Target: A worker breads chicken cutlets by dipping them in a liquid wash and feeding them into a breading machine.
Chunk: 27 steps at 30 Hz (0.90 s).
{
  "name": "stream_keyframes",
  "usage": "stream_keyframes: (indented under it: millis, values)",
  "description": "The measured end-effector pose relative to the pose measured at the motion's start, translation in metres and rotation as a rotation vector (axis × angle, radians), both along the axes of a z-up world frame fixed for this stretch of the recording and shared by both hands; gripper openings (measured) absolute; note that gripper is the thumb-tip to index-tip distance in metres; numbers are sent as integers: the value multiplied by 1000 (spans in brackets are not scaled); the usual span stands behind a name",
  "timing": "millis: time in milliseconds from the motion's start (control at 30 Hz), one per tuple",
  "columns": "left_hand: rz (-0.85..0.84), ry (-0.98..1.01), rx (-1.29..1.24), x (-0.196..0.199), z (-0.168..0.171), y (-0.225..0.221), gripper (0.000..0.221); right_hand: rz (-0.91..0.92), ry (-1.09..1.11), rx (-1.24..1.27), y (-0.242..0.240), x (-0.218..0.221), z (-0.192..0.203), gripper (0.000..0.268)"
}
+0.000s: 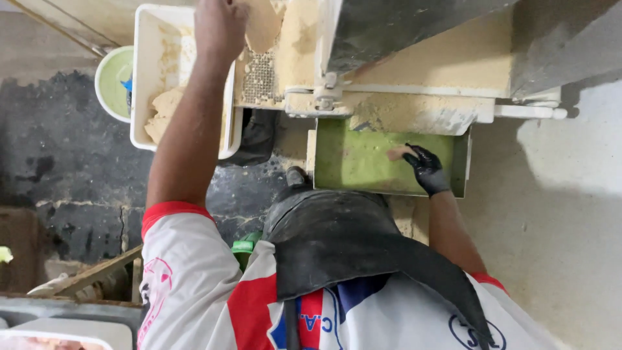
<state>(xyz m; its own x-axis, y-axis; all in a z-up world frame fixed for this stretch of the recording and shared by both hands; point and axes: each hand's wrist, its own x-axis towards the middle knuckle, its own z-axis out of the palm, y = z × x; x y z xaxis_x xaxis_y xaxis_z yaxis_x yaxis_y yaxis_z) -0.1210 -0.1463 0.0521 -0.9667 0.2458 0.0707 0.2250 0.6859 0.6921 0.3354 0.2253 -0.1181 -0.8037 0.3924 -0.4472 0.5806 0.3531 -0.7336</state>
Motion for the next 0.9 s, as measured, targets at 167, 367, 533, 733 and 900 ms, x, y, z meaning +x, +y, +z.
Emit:
stream_keyframes:
  millis: [167, 367, 533, 733, 900]
  values:
    - [9, 116, -82, -7, 0, -120, 17, 24, 453, 258, 0, 7, -30, 26]
    - [63, 209, -231, -1, -16, -215, 19, 19, 241, 479, 16, 29, -93, 26]
    - [187, -23, -478, 0, -160, -251, 12, -230, 242, 265, -4, 33, -75, 34]
    - [132, -127, -334, 12, -200, -113, 38, -231, 296, 421, -14, 27, -36, 30]
    - [-56, -207, 18, 39, -116, 33, 40, -140, 231, 618, 21, 36, -67, 28]
